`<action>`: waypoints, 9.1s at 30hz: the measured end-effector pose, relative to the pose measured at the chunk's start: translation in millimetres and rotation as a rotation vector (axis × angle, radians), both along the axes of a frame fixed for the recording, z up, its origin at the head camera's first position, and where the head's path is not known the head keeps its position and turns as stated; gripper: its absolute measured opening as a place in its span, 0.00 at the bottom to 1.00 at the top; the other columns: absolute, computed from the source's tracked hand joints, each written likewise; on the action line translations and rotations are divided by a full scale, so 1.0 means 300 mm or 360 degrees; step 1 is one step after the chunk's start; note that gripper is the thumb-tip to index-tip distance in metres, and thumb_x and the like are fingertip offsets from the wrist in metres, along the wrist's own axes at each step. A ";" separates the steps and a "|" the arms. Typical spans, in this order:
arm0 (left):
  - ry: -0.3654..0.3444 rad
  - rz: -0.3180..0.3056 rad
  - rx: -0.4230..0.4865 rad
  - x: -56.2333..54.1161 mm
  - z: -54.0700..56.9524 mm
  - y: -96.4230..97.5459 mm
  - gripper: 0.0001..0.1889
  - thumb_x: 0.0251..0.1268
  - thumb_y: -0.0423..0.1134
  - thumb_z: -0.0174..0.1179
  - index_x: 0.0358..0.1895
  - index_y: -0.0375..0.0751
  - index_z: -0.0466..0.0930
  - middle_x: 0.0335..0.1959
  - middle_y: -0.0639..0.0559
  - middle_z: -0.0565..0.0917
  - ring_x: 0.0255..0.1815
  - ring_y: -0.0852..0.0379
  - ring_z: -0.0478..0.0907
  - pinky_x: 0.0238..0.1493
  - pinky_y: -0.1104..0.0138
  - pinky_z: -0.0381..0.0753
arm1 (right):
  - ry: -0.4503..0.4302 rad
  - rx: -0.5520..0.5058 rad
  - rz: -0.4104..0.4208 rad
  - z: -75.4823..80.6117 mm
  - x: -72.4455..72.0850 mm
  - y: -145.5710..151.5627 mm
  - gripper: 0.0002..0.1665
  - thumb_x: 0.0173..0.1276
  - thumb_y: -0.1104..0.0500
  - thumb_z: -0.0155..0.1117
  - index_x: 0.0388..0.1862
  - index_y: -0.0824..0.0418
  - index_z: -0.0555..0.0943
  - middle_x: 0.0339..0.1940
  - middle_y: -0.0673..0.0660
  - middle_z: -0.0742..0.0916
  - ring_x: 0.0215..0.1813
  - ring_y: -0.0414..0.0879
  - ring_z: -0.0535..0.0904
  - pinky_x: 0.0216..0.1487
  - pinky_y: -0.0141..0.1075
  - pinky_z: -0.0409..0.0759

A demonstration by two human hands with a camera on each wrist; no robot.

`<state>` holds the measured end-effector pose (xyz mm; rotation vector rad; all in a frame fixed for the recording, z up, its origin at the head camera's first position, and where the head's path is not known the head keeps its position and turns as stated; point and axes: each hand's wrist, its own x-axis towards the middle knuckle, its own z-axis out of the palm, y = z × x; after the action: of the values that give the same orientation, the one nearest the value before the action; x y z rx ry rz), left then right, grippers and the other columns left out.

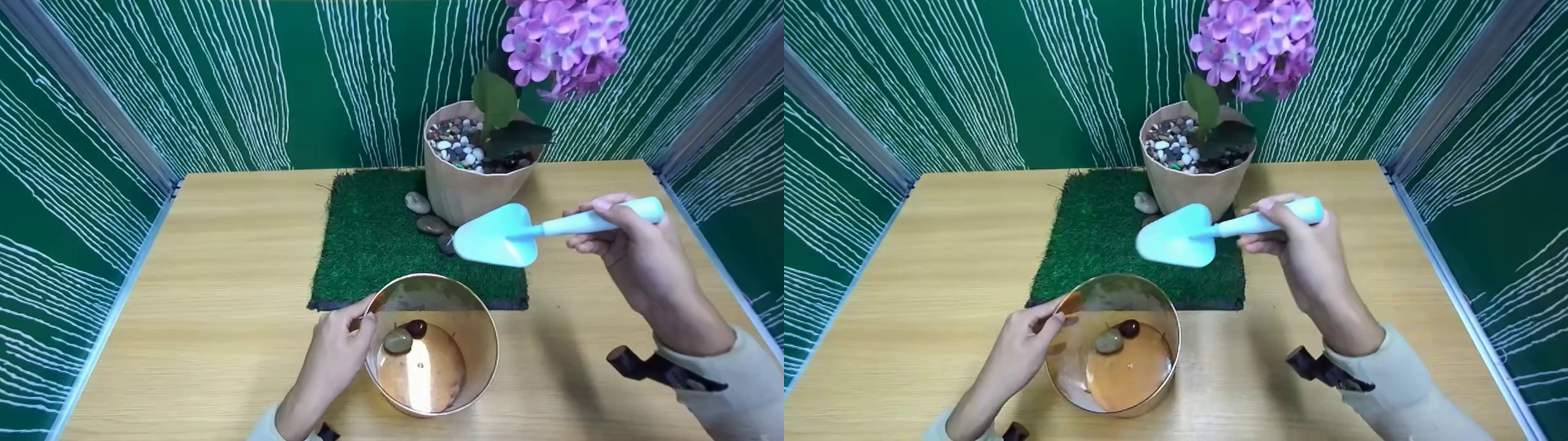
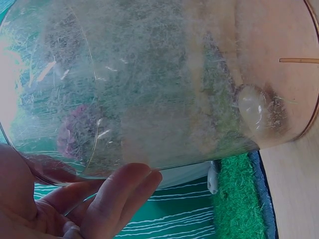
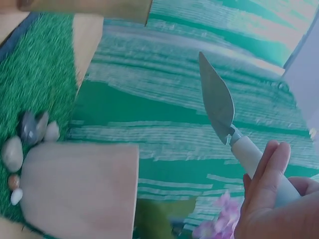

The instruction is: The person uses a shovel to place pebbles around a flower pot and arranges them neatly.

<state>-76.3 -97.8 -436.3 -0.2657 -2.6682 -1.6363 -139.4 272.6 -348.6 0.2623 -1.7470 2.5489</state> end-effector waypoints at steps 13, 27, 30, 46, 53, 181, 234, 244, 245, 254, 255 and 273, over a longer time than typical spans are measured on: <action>-0.0003 0.0022 -0.0026 -0.003 -0.004 0.000 0.22 0.75 0.33 0.52 0.68 0.38 0.83 0.60 0.42 0.87 0.62 0.50 0.83 0.60 0.50 0.85 | 0.0292 0.0741 0.0283 -0.024 0.113 -0.203 0.08 0.72 0.77 0.62 0.46 0.76 0.86 0.40 0.65 0.92 0.33 0.54 0.91 0.35 0.44 0.90; -0.0037 0.0027 -0.0022 -0.003 0.001 0.006 0.22 0.76 0.34 0.52 0.68 0.34 0.82 0.61 0.40 0.86 0.63 0.48 0.83 0.61 0.50 0.84 | 0.0756 0.1354 0.0455 -0.098 0.108 -0.347 0.08 0.69 0.67 0.73 0.45 0.58 0.91 0.43 0.50 0.92 0.41 0.43 0.84 0.46 0.33 0.85; -0.0018 0.0038 -0.0039 0.000 0.000 0.005 0.22 0.75 0.33 0.53 0.68 0.35 0.82 0.61 0.39 0.86 0.59 0.49 0.84 0.56 0.54 0.87 | 0.0812 0.1427 0.0428 -0.114 0.106 -0.372 0.09 0.67 0.68 0.74 0.44 0.57 0.91 0.43 0.48 0.92 0.43 0.42 0.85 0.48 0.35 0.86; -0.0006 0.0036 -0.0049 0.003 0.004 0.000 0.22 0.75 0.34 0.55 0.68 0.36 0.82 0.62 0.39 0.85 0.53 0.54 0.83 0.51 0.59 0.87 | 0.0723 0.1658 0.0572 -0.153 0.079 -0.438 0.09 0.68 0.67 0.73 0.45 0.60 0.91 0.43 0.51 0.92 0.48 0.44 0.87 0.59 0.45 0.87; 0.0033 0.0029 -0.0032 0.005 0.007 0.000 0.22 0.74 0.34 0.56 0.67 0.35 0.82 0.62 0.39 0.85 0.47 0.53 0.83 0.47 0.62 0.87 | 0.0747 0.1711 0.0562 -0.159 0.082 -0.448 0.08 0.67 0.67 0.74 0.45 0.61 0.91 0.42 0.50 0.92 0.47 0.44 0.87 0.58 0.46 0.87; -0.0019 0.0078 -0.0038 0.000 -0.001 0.010 0.21 0.74 0.34 0.54 0.66 0.39 0.84 0.59 0.42 0.87 0.54 0.55 0.83 0.53 0.56 0.87 | 0.0362 0.1572 0.0758 -0.160 0.044 -0.478 0.05 0.61 0.70 0.70 0.35 0.68 0.91 0.31 0.52 0.92 0.29 0.34 0.82 0.31 0.28 0.83; -0.0019 0.0076 -0.0016 0.012 0.005 0.014 0.21 0.75 0.34 0.56 0.66 0.38 0.85 0.59 0.41 0.87 0.61 0.49 0.83 0.59 0.51 0.86 | 0.0085 0.1558 0.1286 -0.126 0.042 -0.447 0.07 0.62 0.71 0.70 0.34 0.63 0.92 0.30 0.49 0.91 0.32 0.36 0.83 0.36 0.27 0.84; 0.0026 0.0102 -0.0053 0.009 0.001 0.018 0.21 0.73 0.34 0.55 0.65 0.40 0.86 0.58 0.44 0.88 0.55 0.57 0.83 0.56 0.55 0.86 | 0.0021 0.1289 0.1286 -0.109 0.038 -0.421 0.09 0.65 0.72 0.64 0.40 0.74 0.89 0.34 0.62 0.92 0.36 0.45 0.90 0.38 0.37 0.90; 0.0023 0.0100 -0.0049 0.009 0.000 0.018 0.21 0.73 0.34 0.55 0.65 0.39 0.86 0.59 0.44 0.88 0.56 0.57 0.83 0.57 0.54 0.86 | -0.0017 0.1255 0.1294 -0.105 0.038 -0.417 0.09 0.66 0.72 0.64 0.41 0.75 0.88 0.36 0.64 0.91 0.37 0.48 0.90 0.39 0.38 0.90; 0.0000 0.0094 -0.0027 0.011 -0.002 0.013 0.21 0.74 0.34 0.55 0.65 0.39 0.85 0.59 0.42 0.87 0.62 0.51 0.82 0.61 0.50 0.84 | -0.0209 0.1083 0.1281 -0.083 0.024 -0.367 0.12 0.71 0.69 0.64 0.45 0.79 0.86 0.44 0.71 0.91 0.41 0.53 0.92 0.43 0.41 0.90; -0.0005 0.0091 -0.0022 0.011 -0.002 0.013 0.21 0.74 0.34 0.55 0.66 0.39 0.85 0.59 0.42 0.87 0.63 0.50 0.81 0.61 0.50 0.84 | -0.0205 0.1067 0.1277 -0.082 0.023 -0.361 0.12 0.72 0.69 0.63 0.45 0.80 0.85 0.44 0.72 0.91 0.41 0.51 0.92 0.44 0.41 0.90; -0.0020 0.0060 0.0024 0.006 -0.004 0.012 0.21 0.75 0.33 0.54 0.66 0.37 0.84 0.57 0.41 0.88 0.57 0.51 0.86 0.56 0.54 0.87 | -0.0266 0.0795 0.1226 -0.082 0.012 -0.283 0.17 0.74 0.68 0.59 0.50 0.85 0.80 0.41 0.60 0.92 0.38 0.44 0.92 0.43 0.38 0.90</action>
<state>-74.5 -94.1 -437.4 -0.2041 -2.6517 -1.6526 -135.7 187.6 -373.1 0.9218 -2.7702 2.5290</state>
